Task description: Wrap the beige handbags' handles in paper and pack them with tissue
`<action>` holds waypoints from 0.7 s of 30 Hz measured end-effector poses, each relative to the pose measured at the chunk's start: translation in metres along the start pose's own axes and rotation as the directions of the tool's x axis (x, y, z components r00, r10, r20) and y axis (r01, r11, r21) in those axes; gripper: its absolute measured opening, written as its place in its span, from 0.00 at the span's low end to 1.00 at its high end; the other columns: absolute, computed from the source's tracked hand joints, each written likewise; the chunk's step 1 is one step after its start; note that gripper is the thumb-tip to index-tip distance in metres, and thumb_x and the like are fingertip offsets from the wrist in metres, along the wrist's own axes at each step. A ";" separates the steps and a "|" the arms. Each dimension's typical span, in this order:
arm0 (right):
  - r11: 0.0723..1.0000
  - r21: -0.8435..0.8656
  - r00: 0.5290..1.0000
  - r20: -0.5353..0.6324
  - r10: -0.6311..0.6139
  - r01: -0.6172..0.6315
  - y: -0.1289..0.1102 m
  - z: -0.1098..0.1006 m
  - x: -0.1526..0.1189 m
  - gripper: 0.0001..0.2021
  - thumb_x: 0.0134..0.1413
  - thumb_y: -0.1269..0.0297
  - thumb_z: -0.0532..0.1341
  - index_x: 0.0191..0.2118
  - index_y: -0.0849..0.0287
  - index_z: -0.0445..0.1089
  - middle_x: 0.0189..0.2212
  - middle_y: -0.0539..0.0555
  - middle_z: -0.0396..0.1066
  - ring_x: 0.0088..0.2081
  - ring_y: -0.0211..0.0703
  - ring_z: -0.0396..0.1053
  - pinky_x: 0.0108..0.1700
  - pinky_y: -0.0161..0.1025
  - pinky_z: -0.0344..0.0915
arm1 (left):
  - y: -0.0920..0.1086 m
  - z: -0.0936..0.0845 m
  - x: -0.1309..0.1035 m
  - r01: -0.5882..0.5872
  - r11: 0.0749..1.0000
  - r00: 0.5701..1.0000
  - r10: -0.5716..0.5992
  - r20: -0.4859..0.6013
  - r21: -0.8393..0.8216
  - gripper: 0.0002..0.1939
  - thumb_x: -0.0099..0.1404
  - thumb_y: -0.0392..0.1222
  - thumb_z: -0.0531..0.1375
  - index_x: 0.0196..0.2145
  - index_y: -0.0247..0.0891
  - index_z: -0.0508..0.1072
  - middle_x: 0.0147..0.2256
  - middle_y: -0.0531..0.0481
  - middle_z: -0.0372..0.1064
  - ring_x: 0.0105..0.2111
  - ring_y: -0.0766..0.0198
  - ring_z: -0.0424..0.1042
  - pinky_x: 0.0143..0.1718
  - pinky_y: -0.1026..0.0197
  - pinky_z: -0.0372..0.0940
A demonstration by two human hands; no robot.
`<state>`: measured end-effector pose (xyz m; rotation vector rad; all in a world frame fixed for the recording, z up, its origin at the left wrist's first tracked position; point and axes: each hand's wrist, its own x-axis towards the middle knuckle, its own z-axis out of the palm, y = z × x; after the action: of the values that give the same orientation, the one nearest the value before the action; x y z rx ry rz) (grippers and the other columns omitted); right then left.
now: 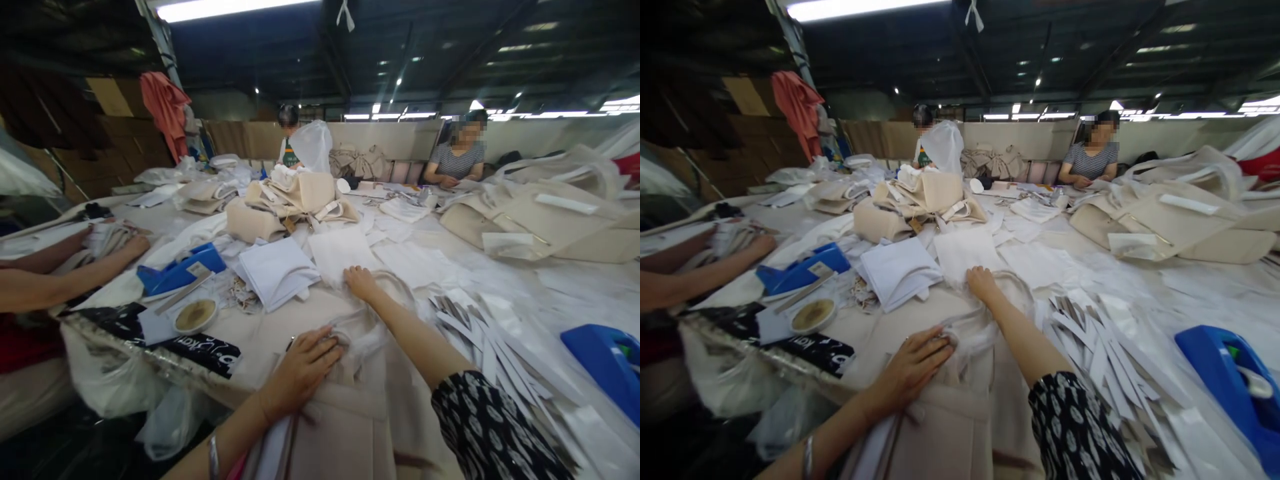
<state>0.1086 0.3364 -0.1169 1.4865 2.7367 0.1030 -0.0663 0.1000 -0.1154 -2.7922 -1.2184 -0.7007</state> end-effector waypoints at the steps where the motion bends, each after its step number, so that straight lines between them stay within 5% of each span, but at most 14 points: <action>1: 1.000 0.008 1.000 0.001 0.004 -0.004 -0.001 -0.001 -0.001 0.15 0.63 0.60 0.59 0.52 0.62 0.67 0.51 0.58 0.67 0.51 0.50 0.67 0.51 0.53 0.67 | 0.000 0.000 0.000 -0.007 1.000 1.000 0.007 -0.003 -0.030 0.23 0.70 0.33 0.52 0.62 0.40 0.61 0.59 0.44 0.64 0.66 0.55 0.49 0.61 0.48 0.58; 5: 0.997 0.032 0.997 -0.040 0.069 -0.068 -0.002 -0.018 -0.004 0.14 0.62 0.59 0.60 0.48 0.63 0.69 0.46 0.57 0.70 0.45 0.46 0.70 0.48 0.49 0.69 | 0.002 -0.003 0.000 -0.028 0.994 1.000 0.028 -0.007 -0.106 0.24 0.70 0.31 0.50 0.62 0.37 0.60 0.60 0.43 0.62 0.67 0.55 0.46 0.62 0.47 0.57; 9: 0.980 0.046 0.954 -0.223 0.201 -0.195 0.000 -0.063 -0.008 0.11 0.65 0.65 0.55 0.49 0.64 0.68 0.43 0.58 0.72 0.44 0.46 0.70 0.47 0.46 0.65 | 0.007 -0.014 -0.004 -0.057 0.994 0.998 0.058 0.008 -0.094 0.24 0.68 0.30 0.51 0.61 0.38 0.61 0.62 0.44 0.59 0.67 0.54 0.43 0.64 0.44 0.52; 13: 0.949 0.087 0.834 -0.457 0.308 -0.303 0.008 -0.130 -0.019 0.18 0.64 0.77 0.44 0.53 0.65 0.64 0.45 0.65 0.71 0.49 0.51 0.65 0.53 0.47 0.54 | 0.019 -0.031 -0.012 -0.059 0.998 0.998 0.061 0.035 -0.034 0.23 0.68 0.30 0.51 0.59 0.40 0.63 0.65 0.46 0.54 0.68 0.53 0.41 0.66 0.40 0.44; 17: 0.936 0.140 0.691 -0.641 0.335 -0.324 0.016 -0.185 -0.042 0.20 0.61 0.79 0.44 0.53 0.64 0.66 0.44 0.65 0.72 0.49 0.53 0.65 0.52 0.48 0.50 | 0.035 -0.043 -0.025 -0.023 1.000 1.000 0.023 0.021 -0.004 0.22 0.68 0.30 0.51 0.58 0.40 0.64 0.67 0.47 0.50 0.68 0.52 0.40 0.66 0.38 0.41; 21: 0.924 0.141 0.770 -0.517 0.374 -0.354 0.020 -0.207 -0.071 0.17 0.58 0.80 0.49 0.45 0.69 0.72 0.41 0.69 0.74 0.50 0.56 0.67 0.52 0.49 0.52 | 0.054 -0.046 -0.043 0.051 0.999 0.996 -0.051 -0.071 0.002 0.22 0.66 0.30 0.52 0.57 0.41 0.65 0.66 0.45 0.50 0.66 0.48 0.44 0.63 0.39 0.48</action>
<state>0.1529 0.2780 0.0908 2.2910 2.7729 0.5661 -0.0721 0.0236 -0.0828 -2.7169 -1.2811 -0.7933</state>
